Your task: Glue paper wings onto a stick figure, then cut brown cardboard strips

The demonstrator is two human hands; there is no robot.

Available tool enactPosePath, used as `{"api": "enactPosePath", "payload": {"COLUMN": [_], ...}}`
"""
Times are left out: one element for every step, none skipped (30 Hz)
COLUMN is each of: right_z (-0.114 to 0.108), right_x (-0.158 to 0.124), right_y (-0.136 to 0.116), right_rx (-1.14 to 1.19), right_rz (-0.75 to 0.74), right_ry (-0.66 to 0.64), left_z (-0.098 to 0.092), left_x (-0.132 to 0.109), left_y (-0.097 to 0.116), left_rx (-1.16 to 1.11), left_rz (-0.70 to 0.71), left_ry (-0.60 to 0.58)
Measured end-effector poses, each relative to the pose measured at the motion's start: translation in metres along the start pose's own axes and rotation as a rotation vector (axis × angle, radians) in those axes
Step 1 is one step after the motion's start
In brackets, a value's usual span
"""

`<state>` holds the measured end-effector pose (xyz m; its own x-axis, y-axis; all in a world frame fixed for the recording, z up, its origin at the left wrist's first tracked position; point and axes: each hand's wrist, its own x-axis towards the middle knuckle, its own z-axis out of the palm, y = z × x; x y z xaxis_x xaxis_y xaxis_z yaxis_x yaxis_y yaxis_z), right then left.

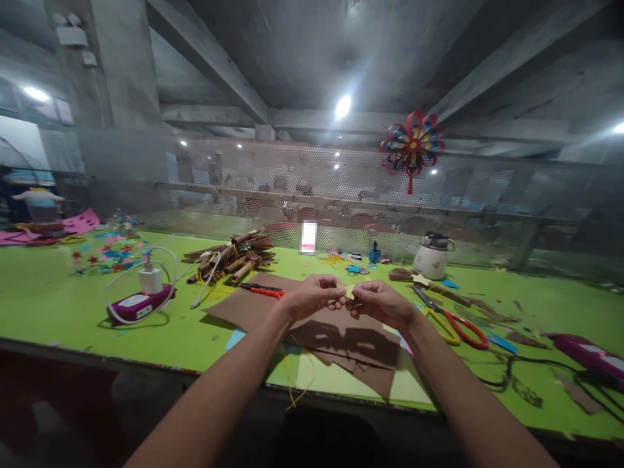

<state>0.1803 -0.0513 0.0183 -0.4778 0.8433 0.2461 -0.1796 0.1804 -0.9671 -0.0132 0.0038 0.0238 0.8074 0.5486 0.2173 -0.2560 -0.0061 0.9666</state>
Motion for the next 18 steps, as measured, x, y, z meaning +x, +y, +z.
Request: {"api": "enactPosePath", "payload": {"right_z": [-0.0005, -0.0011, -0.0017, -0.0023, -0.0028, -0.0033, -0.0038, -0.0041, -0.0044, -0.0046, -0.0048, -0.0049, -0.0050, -0.0051, -0.0051, -0.0052, -0.0052, -0.0052], "right_x": [-0.0001, -0.0001, 0.0000, 0.0002, 0.0004, 0.0006, 0.0008, 0.0010, 0.0010, 0.0010, 0.0009, 0.0008, 0.0008, 0.0007, 0.0007, 0.0008, 0.0008, 0.0009], "right_y": [0.0002, 0.0005, 0.0009, 0.0012, 0.0016, 0.0020, 0.0024, 0.0027, 0.0029, 0.0030, 0.0031, 0.0032, 0.0032, 0.0032, 0.0032, 0.0032, 0.0032, 0.0032], "right_rx": [0.003, 0.007, 0.012, 0.018, 0.025, 0.032, 0.038, 0.042, 0.046, 0.049, 0.052, 0.053, 0.055, 0.059, 0.066, 0.075, 0.082, 0.085], "right_rz": [0.001, 0.000, -0.001, -0.005, -0.009, -0.015, -0.021, -0.025, -0.028, -0.031, -0.031, -0.032, -0.031, -0.032, -0.031, -0.030, -0.029, -0.029], "right_ry": [-0.003, -0.008, -0.015, -0.025, -0.037, -0.048, -0.059, -0.068, -0.074, -0.078, -0.082, -0.084, -0.086, -0.085, -0.083, -0.081, -0.080, -0.077], "left_z": [-0.0001, -0.0001, 0.0000, 0.0001, 0.0001, 0.0002, 0.0001, -0.0001, -0.0003, -0.0004, -0.0005, -0.0005, -0.0004, -0.0002, 0.0000, 0.0003, 0.0005, 0.0007], "left_x": [0.0000, 0.0001, 0.0001, 0.0001, 0.0001, 0.0001, 0.0001, 0.0002, 0.0003, 0.0004, 0.0004, 0.0004, 0.0004, 0.0004, 0.0003, 0.0002, 0.0002, 0.0001], "left_y": [0.0000, 0.0001, 0.0003, 0.0004, 0.0006, 0.0006, 0.0006, 0.0005, 0.0003, 0.0002, 0.0002, 0.0002, 0.0003, 0.0005, 0.0007, 0.0010, 0.0012, 0.0014], "left_rx": [-0.001, 0.000, -0.001, -0.002, -0.001, 0.000, 0.004, 0.008, 0.012, 0.015, 0.017, 0.017, 0.017, 0.017, 0.018, 0.020, 0.022, 0.025], "left_rz": [0.002, 0.003, 0.002, 0.001, -0.001, -0.004, -0.007, -0.010, -0.010, -0.008, -0.005, -0.002, 0.000, 0.002, 0.003, 0.004, 0.005, 0.005], "left_ry": [-0.001, -0.002, -0.002, -0.003, -0.002, -0.001, 0.000, 0.001, 0.001, 0.001, 0.000, 0.000, -0.001, -0.001, 0.000, 0.001, 0.002, 0.004]}}
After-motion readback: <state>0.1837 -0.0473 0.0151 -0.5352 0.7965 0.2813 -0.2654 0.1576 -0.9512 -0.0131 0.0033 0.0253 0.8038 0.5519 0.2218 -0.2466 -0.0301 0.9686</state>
